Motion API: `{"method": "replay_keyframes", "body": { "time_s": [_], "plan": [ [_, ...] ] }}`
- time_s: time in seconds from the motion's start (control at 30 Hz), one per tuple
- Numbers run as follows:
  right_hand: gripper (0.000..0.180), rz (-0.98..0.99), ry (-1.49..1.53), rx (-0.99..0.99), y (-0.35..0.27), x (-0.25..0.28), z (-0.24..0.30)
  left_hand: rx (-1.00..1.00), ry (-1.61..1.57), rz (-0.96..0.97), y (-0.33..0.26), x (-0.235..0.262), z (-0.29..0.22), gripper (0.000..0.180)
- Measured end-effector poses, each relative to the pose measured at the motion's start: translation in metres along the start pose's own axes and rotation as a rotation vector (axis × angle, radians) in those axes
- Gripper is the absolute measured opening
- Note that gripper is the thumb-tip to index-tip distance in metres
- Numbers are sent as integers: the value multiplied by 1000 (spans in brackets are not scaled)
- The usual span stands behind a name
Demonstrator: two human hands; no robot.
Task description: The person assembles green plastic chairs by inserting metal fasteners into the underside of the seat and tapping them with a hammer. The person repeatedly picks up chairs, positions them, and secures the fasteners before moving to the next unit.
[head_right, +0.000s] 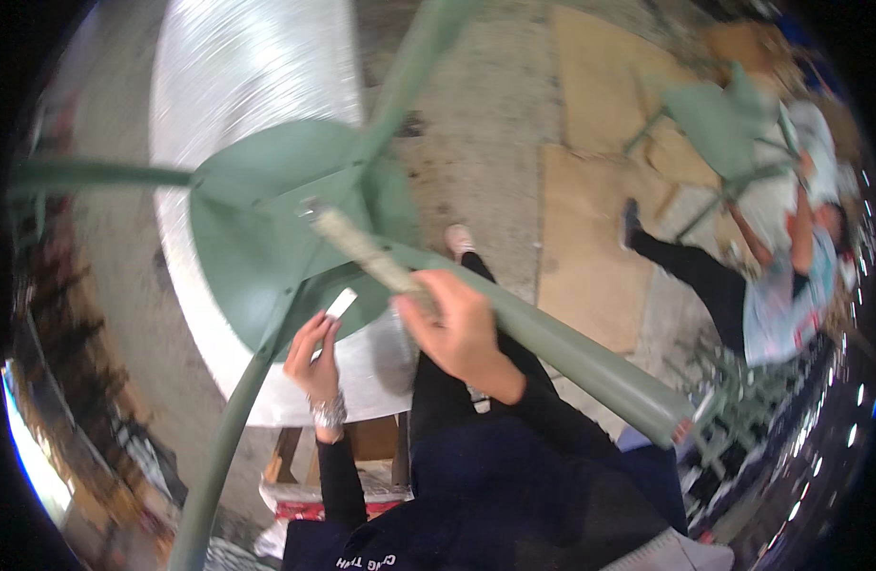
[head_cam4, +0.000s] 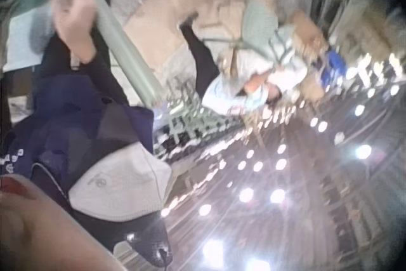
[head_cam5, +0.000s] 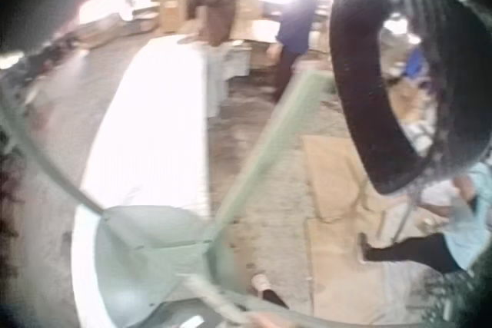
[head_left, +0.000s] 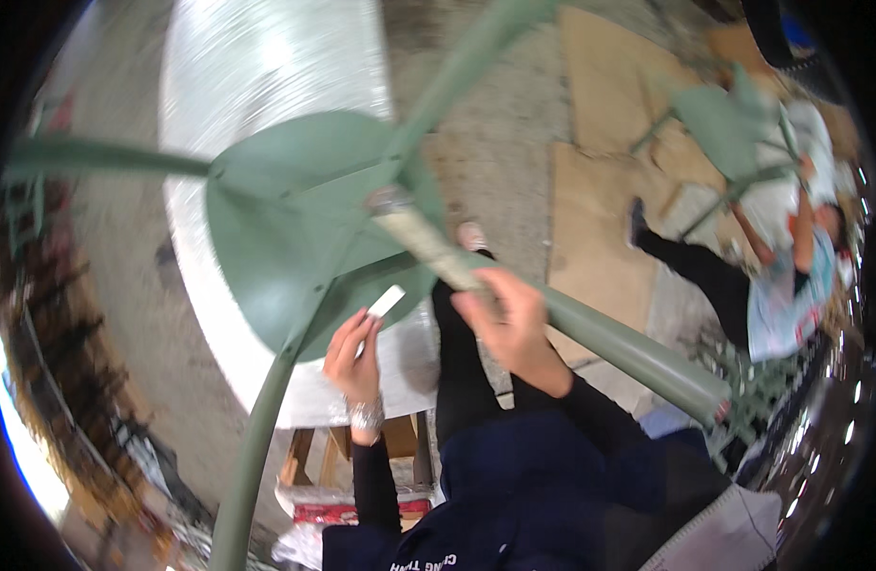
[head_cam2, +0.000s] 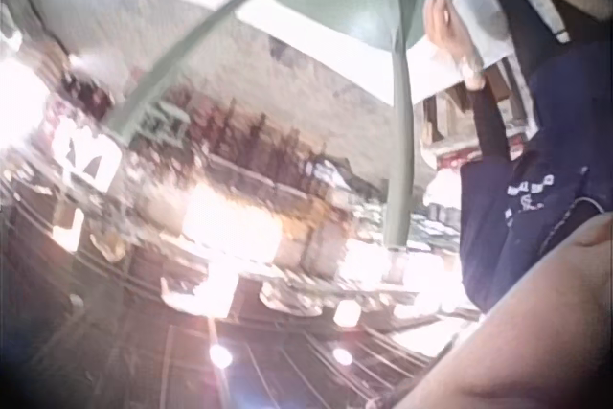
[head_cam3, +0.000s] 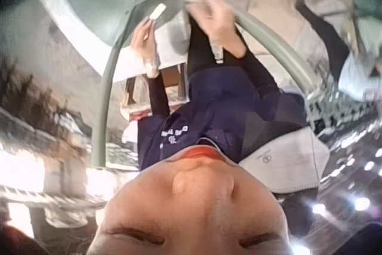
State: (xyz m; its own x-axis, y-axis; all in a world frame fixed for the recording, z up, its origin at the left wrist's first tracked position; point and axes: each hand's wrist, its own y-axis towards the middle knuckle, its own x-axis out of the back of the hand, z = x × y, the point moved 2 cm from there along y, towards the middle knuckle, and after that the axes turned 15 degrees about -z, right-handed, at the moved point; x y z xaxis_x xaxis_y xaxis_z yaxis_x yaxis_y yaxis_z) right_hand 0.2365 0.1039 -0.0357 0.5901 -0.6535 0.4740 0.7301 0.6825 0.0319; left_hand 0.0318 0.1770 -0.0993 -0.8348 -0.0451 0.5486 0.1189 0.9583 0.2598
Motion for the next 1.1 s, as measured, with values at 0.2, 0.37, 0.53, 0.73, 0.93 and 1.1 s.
{"method": "replay_keyframes", "body": {
  "time_s": [0.2,0.37,0.53,0.73,0.93,1.1],
  "plan": [
    [25,105,-2,-308,-2,-35,-23,-137,20,-168,44,-42,49,14],
    [22,61,7,-246,-15,-58,-54,-184,135,-168,55,-73,60,11],
    [26,123,-194,-123,-11,-72,-50,-183,242,-222,53,-82,68,9],
    [29,114,-348,24,-8,-90,-65,-137,241,-222,54,-85,67,10],
    [31,82,-301,87,-9,-102,-82,-143,257,-222,54,-85,65,11],
    [33,205,-454,104,2,-112,-82,-144,251,-208,55,-84,68,11]
  ]
}}
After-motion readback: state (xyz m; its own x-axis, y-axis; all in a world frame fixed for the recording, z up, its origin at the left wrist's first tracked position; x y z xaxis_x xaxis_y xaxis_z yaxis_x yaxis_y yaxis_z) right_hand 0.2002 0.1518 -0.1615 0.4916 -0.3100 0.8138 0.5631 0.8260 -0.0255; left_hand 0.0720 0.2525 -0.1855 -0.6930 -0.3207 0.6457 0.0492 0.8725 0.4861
